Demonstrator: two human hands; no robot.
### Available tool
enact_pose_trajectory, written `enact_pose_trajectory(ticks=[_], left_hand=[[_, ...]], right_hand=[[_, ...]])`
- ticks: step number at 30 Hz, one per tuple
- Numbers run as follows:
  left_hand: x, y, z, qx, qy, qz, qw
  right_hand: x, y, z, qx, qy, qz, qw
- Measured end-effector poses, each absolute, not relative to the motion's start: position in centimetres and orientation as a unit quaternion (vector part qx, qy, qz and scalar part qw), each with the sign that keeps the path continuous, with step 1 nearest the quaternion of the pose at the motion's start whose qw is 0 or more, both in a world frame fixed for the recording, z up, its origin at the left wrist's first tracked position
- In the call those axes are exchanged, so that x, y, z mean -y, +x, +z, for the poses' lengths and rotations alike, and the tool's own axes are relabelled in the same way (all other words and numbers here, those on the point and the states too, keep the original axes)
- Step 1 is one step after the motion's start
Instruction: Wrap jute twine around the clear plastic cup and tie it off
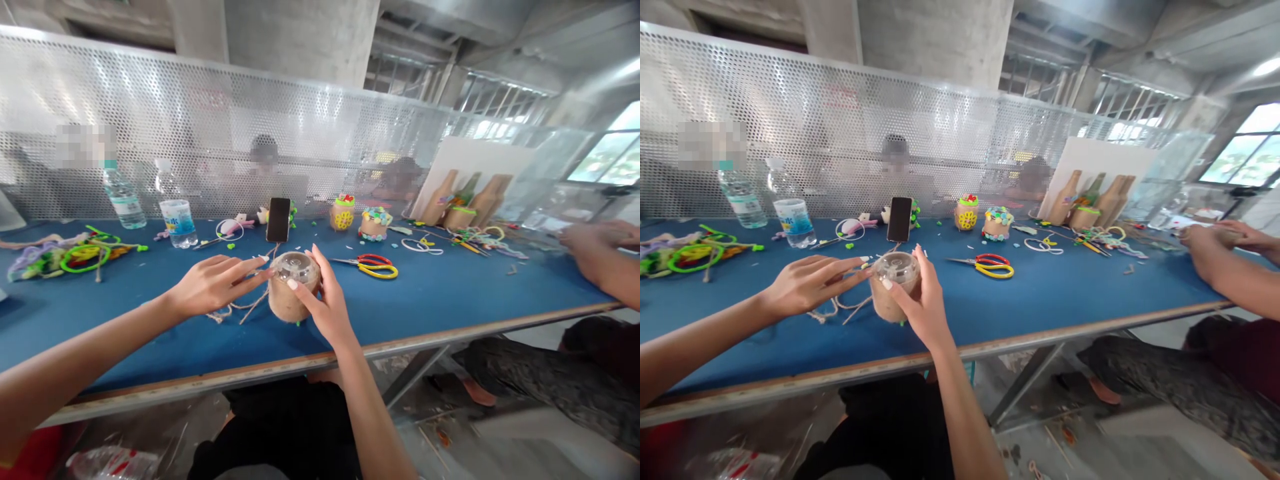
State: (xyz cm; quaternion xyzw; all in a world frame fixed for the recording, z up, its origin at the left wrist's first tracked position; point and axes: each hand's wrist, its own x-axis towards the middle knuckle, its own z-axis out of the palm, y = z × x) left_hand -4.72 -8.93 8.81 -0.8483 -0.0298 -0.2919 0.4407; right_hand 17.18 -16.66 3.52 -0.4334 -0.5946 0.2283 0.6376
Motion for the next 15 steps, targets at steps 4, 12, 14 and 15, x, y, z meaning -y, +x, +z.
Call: enact_pose_trajectory(ticks=[4,12,14,15], left_hand=[[8.3,-4.9,9.0,0.006,-0.841,-0.297,0.452],[6.6,-5.7,8.4,-0.03,-0.841,-0.29,0.456],[6.5,-5.9,8.4,-0.037,-0.841,-0.297,0.451],[6.6,-5.9,8.4,-0.042,-0.841,-0.299,0.45]], right_hand=[[16.6,17.6,3.7,0.597,-0.436,0.231,0.633],[15.9,19.4,5.2,0.632,-0.426,0.285,0.581],[15.4,20.2,5.7,0.65,-0.393,0.331,0.56],[15.0,20.5,6.0,0.663,-0.371,0.357,0.543]])
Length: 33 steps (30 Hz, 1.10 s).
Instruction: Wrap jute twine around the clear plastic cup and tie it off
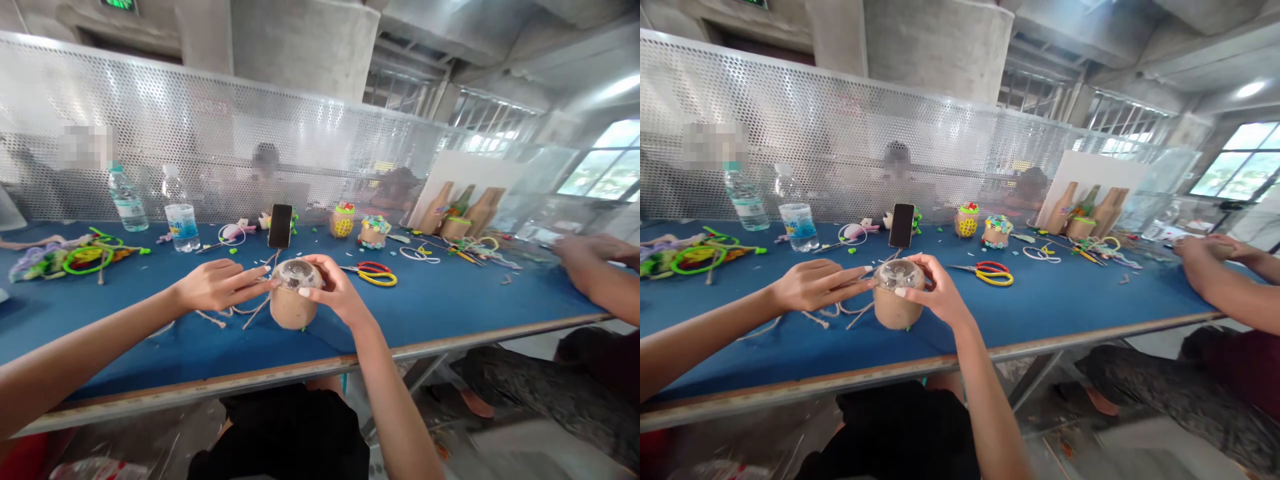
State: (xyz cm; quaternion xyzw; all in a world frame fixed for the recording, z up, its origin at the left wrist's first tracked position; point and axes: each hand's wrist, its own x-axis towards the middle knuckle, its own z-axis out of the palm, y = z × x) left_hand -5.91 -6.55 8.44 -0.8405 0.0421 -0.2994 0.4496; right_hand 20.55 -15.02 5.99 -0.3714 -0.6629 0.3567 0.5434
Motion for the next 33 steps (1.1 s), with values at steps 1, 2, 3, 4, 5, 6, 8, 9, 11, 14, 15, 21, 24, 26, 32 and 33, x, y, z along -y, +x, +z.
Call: enact_pose_trajectory(ticks=[1,2,3,4,5,6,8,9,11,14,15,21,24,26,32,33], left_hand=[[6.7,-6.0,8.5,-0.047,-0.84,-0.3,0.45],[6.9,-6.0,8.6,-0.052,-0.839,-0.299,0.452],[7.2,-6.0,8.7,-0.056,-0.837,-0.296,0.456],[7.4,-6.0,8.9,-0.061,-0.835,-0.295,0.461],[7.7,-5.9,9.0,-0.065,-0.833,-0.296,0.463],[8.0,-5.8,9.0,-0.068,-0.833,-0.296,0.463],[8.3,-5.6,9.1,-0.072,-0.838,-0.291,0.456],[8.4,-5.5,9.1,-0.073,-0.844,-0.284,0.449],[8.4,-5.3,9.0,-0.075,-0.858,-0.273,0.428],[8.2,-5.1,8.9,-0.084,-0.875,-0.276,0.389],[8.1,-5.1,8.8,-0.085,-0.878,-0.281,0.377],[8.1,-5.0,9.0,-0.085,-0.875,-0.29,0.379],[8.3,-5.1,9.3,-0.08,-0.872,-0.294,0.382],[8.3,-5.2,9.4,-0.075,-0.874,-0.297,0.377],[8.6,-5.4,9.2,-0.057,-0.869,-0.325,0.368],[8.7,-5.4,9.2,-0.055,-0.868,-0.334,0.363]], right_hand=[[14.6,20.9,6.2,0.677,-0.348,0.382,0.524],[14.1,21.3,6.5,0.689,-0.329,0.406,0.502],[13.7,21.7,6.8,0.7,-0.314,0.426,0.479],[13.2,22.0,7.0,0.708,-0.304,0.444,0.458],[12.8,22.3,7.3,0.715,-0.296,0.458,0.437],[12.4,22.6,7.5,0.722,-0.288,0.469,0.42],[11.8,23.0,7.8,0.731,-0.273,0.484,0.396],[11.7,23.2,7.8,0.733,-0.267,0.49,0.39],[11.6,23.3,7.8,0.729,-0.262,0.502,0.385],[12.2,22.8,7.3,0.705,-0.262,0.515,0.41],[12.5,22.5,7.1,0.697,-0.266,0.508,0.43],[14.7,19.3,6.6,0.678,-0.359,0.37,0.524],[15.1,18.7,6.4,0.675,-0.382,0.334,0.536],[15.0,18.9,6.3,0.679,-0.377,0.337,0.532],[13.7,20.2,6.7,0.719,-0.326,0.388,0.475],[13.3,20.3,6.9,0.727,-0.312,0.407,0.456]])
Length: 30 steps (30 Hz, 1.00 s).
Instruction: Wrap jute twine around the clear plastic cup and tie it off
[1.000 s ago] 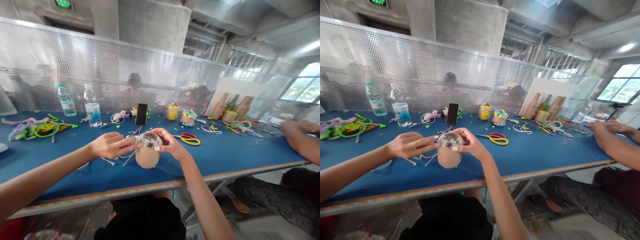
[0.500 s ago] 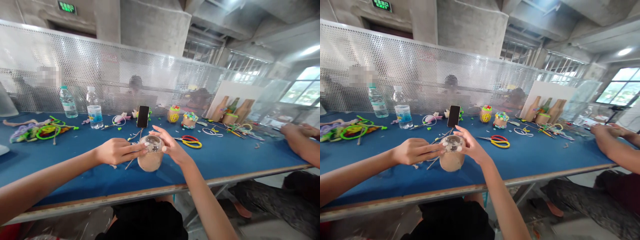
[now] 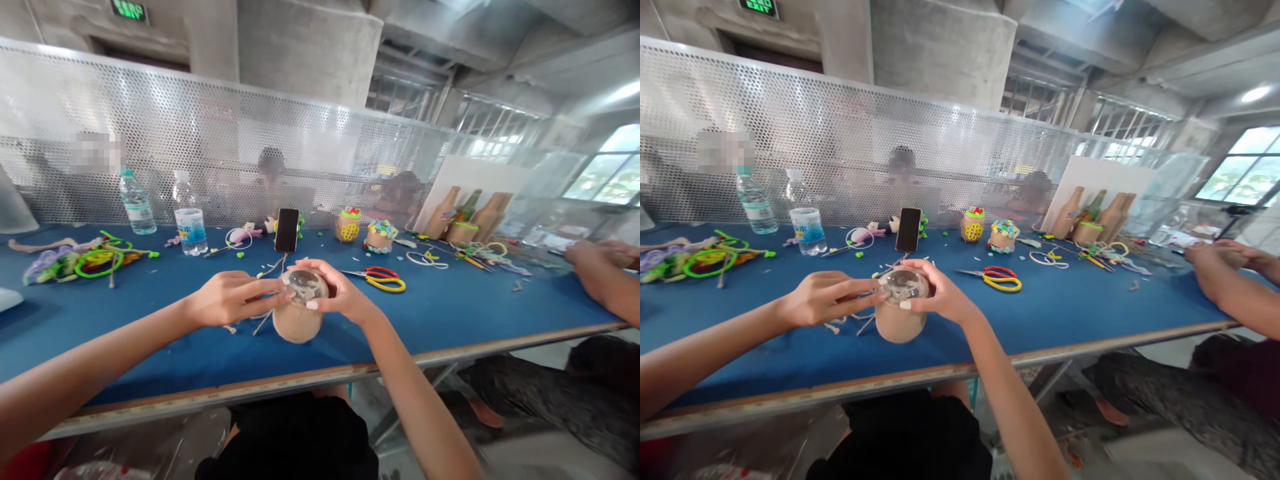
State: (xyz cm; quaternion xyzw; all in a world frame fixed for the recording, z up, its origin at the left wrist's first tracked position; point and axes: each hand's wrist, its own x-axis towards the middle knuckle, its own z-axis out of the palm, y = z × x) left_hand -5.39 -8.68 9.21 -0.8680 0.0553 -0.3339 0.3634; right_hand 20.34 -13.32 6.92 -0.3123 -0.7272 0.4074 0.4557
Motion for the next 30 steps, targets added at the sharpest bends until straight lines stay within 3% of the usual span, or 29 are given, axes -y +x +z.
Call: enact_pose_trajectory(ticks=[5,12,19,24,30], left_hand=[[9.2,-5.2,8.8,-0.044,-0.867,-0.382,0.318],[9.1,-5.2,8.4,-0.051,-0.874,-0.375,0.306],[9.5,-5.2,8.8,-0.071,-0.876,-0.351,0.323],[9.5,-5.5,9.4,-0.093,-0.87,-0.335,0.35],[9.7,-5.7,9.7,-0.118,-0.844,-0.342,0.395]], right_hand=[[12.2,20.9,7.8,0.748,-0.278,0.46,0.389],[13.5,20.9,7.3,0.747,-0.297,0.436,0.404],[15.0,18.6,6.3,0.68,-0.348,0.401,0.505],[14.4,19.7,6.8,0.711,-0.37,0.368,0.472],[13.5,20.7,7.0,0.712,-0.301,0.456,0.44]])
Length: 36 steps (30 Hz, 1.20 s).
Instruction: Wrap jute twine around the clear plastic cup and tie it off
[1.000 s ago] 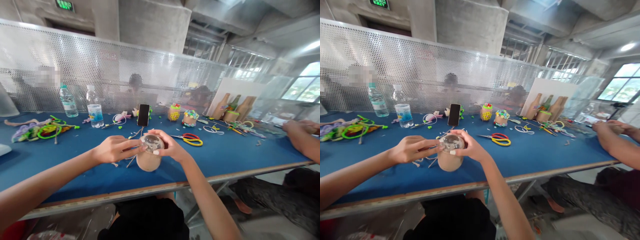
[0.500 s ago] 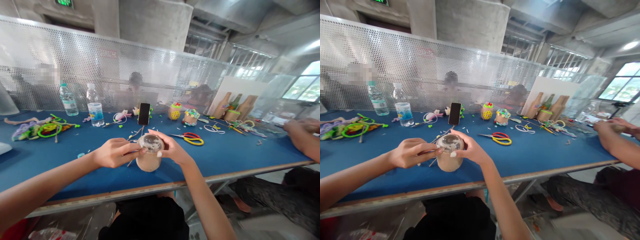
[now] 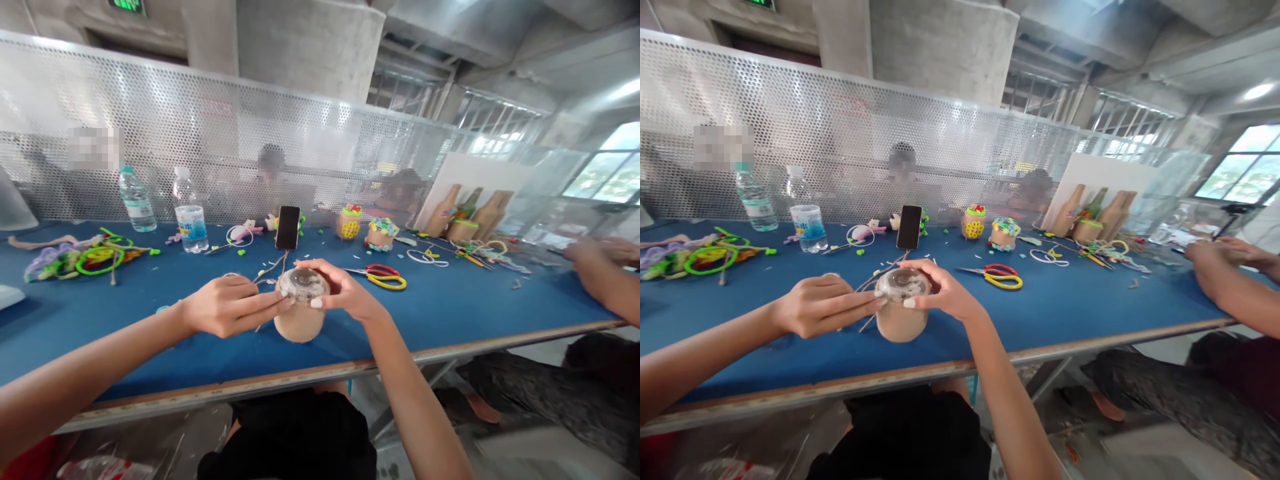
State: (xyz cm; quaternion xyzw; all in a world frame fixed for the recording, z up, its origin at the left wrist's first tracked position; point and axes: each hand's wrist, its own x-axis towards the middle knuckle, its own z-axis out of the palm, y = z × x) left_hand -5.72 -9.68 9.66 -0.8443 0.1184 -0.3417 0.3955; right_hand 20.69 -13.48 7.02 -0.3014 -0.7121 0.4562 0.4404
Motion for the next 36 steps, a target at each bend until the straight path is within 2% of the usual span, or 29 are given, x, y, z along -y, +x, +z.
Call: enact_pose_trajectory(ticks=[4,9,12,15,17,27,36], left_hand=[[9.5,-6.0,9.5,-0.108,-0.846,-0.35,0.389],[9.5,-6.0,9.3,-0.102,-0.855,-0.351,0.369],[9.7,-5.8,9.2,-0.088,-0.866,-0.351,0.346],[9.8,-5.8,9.1,-0.081,-0.874,-0.351,0.327],[9.7,-5.8,9.1,-0.083,-0.874,-0.35,0.327],[9.7,-6.1,9.4,-0.078,-0.869,-0.353,0.339],[9.9,-6.4,9.5,-0.089,-0.863,-0.35,0.353]], right_hand=[[13.2,20.8,7.1,0.7,-0.263,0.489,0.449],[13.1,21.2,7.0,0.713,-0.268,0.494,0.418],[13.8,20.5,6.7,0.726,-0.296,0.42,0.457],[15.2,18.9,6.5,0.726,-0.391,0.274,0.494],[16.0,18.0,6.6,0.706,-0.434,0.236,0.507],[15.0,19.8,7.1,0.687,-0.314,0.456,0.471],[14.2,20.2,7.4,0.708,-0.269,0.499,0.421]])
